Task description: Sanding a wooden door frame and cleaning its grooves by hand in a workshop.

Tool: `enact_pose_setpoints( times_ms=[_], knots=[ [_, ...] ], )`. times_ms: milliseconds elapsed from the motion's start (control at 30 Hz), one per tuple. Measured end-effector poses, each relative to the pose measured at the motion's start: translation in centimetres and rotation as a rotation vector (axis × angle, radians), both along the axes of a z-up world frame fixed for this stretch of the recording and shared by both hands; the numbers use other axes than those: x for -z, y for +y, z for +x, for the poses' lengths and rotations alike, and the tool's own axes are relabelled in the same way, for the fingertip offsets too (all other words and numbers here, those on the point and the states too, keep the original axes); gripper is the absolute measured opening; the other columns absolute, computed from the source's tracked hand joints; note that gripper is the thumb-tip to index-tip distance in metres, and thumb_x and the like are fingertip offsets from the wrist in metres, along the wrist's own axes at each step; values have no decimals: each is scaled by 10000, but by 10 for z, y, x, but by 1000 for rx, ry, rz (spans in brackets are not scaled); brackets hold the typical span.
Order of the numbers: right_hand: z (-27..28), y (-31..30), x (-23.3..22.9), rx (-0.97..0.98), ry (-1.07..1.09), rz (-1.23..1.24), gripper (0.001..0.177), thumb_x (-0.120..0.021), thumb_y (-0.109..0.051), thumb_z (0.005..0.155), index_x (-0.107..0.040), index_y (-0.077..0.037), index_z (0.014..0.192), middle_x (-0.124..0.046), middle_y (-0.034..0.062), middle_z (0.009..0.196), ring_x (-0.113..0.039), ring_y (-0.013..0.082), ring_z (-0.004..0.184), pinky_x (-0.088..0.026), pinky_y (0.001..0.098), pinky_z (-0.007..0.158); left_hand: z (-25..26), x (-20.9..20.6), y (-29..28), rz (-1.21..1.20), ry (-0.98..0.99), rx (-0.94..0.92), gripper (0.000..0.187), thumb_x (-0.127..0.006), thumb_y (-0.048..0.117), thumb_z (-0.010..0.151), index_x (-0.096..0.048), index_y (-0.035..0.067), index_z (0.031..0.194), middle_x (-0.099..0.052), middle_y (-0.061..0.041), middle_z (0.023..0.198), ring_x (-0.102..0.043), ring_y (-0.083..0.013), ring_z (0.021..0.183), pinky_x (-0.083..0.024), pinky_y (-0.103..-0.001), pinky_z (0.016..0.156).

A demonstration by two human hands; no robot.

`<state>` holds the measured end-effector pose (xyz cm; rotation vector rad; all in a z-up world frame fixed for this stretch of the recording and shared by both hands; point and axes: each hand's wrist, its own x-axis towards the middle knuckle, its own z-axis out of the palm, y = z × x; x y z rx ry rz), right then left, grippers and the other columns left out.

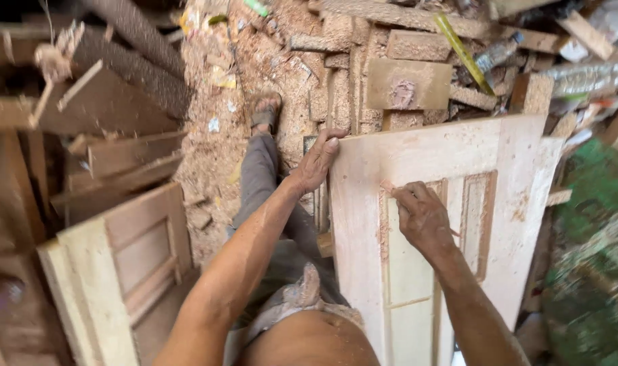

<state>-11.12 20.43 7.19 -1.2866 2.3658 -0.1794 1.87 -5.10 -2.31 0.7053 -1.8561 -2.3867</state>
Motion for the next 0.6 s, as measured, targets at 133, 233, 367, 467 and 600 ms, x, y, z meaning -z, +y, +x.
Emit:
enact_pose_setpoints(
  times_ms=[133,233,367,467,600],
  knots=[
    [10,-8,-12,137,-1,86,152,-638,-111,977,-740,-174,1070,-650,49,992,-702,267,908,-566,364,762,1,-10,-10,-37,-62,134,489,-276,487,1110,-454,163,1429,-508,-288,1460,-453,-489,1382,-329,-596,1187],
    [18,-10,-5,177,-53,121,290,-553,-102,991,-732,-243,1170,-643,36,1030,-687,246,941,-564,352,778,1,13,-11,-1,-70,150,501,-255,523,1109,-446,211,1452,-545,-297,1387,-518,-476,1306,-391,-591,1128],
    [28,0,24,214,26,83,229,-578,-145,982,-731,-249,1117,-624,27,996,-669,254,912,-559,360,750,2,16,-19,-38,-93,204,523,-268,547,1105,-440,220,1475,-544,-319,1375,-522,-479,1293,-409,-594,1110],
    [37,-6,22,269,40,67,216,-585,-149,971,-731,-238,1103,-627,34,993,-669,260,906,-583,358,747,0,8,-24,-57,-96,247,533,-289,543,1109,-446,193,1479,-523,-332,1395,-491,-504,1320,-383,-608,1127],
    [41,-13,1,382,-68,175,261,-546,-128,966,-749,-226,1099,-628,21,950,-645,183,848,-593,279,711,2,13,-27,-60,-103,267,544,-285,555,1107,-449,194,1480,-504,-309,1433,-457,-487,1357,-352,-594,1155]
  ],
)
